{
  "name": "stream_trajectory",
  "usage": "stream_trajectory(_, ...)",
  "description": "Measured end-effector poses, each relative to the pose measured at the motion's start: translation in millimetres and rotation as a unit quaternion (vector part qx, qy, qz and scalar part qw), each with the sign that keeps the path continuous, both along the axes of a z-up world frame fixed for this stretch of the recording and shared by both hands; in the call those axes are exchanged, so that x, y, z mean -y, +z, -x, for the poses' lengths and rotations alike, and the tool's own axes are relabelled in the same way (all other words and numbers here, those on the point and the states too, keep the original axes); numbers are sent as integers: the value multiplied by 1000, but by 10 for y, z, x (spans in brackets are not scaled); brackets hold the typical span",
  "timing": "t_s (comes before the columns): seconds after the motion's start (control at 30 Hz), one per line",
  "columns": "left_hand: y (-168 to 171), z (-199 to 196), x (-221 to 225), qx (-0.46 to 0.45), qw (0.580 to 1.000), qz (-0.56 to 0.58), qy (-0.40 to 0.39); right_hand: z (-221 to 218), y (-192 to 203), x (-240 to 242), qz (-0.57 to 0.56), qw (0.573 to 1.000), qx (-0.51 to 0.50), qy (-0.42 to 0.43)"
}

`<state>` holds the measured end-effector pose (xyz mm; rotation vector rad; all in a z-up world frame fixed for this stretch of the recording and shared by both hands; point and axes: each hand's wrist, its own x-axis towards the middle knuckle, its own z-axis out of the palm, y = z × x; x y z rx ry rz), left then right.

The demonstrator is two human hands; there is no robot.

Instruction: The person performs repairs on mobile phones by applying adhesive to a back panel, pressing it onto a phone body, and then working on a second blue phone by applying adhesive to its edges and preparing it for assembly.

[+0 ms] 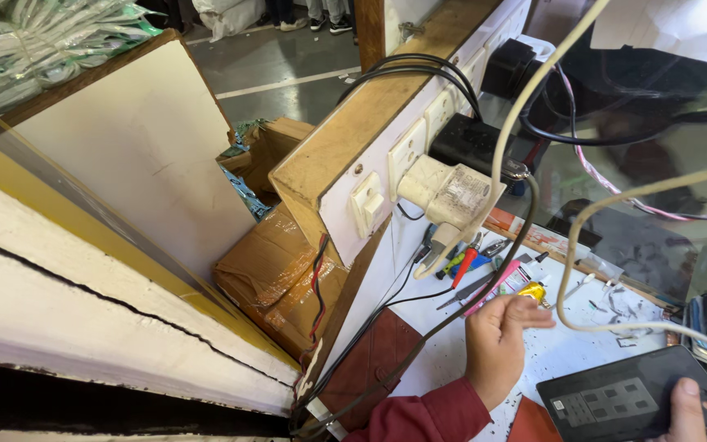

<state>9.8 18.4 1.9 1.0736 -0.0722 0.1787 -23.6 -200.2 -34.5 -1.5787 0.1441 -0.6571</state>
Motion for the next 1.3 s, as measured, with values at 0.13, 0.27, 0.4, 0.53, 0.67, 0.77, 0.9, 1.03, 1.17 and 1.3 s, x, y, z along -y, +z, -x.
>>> stream_trajectory(0.13, 124, 55, -37, 99, 990, -58, 76, 83, 95, -50, -134, 986, -85, 49)
stream_trajectory(0.27, -32, 124, 123, 65, 994, 85, -16, 167, 15, -225, -195, 978, 64, 20)
stream_trajectory(0.4, -273, 603, 571, 80, 982, 99, -141, 260, 17, -163, -230, 972, 39, -15)
stream_trajectory(0.53, -136, 801, 785, 74, 983, 48, -161, 243, 267, -314, -184, 983, -20, -19)
stream_trajectory(0.67, -19, 911, 784, 74, 985, -19, -152, 202, 388, -367, -275, 961, 2, 0)
stream_trajectory(0.77, 137, 951, 801, 93, 985, -82, -123, 218, 373, -345, -275, 961, 5, 11)
stream_trajectory(0.9, 373, 651, 614, 187, 958, -217, -1, 229, 400, -359, -271, 962, 1, -27)
stream_trajectory(1.03, 371, 134, 186, 170, 923, -340, 63, 233, 370, -366, -268, 963, -4, 26)
stream_trajectory(1.17, 42, 43, 128, 59, 966, -185, -169, 206, 229, -317, -231, 972, -21, 43)
stream_trajectory(1.3, -202, 31, 163, 43, 966, -141, -211, 215, 163, -286, -249, 965, -10, 79)
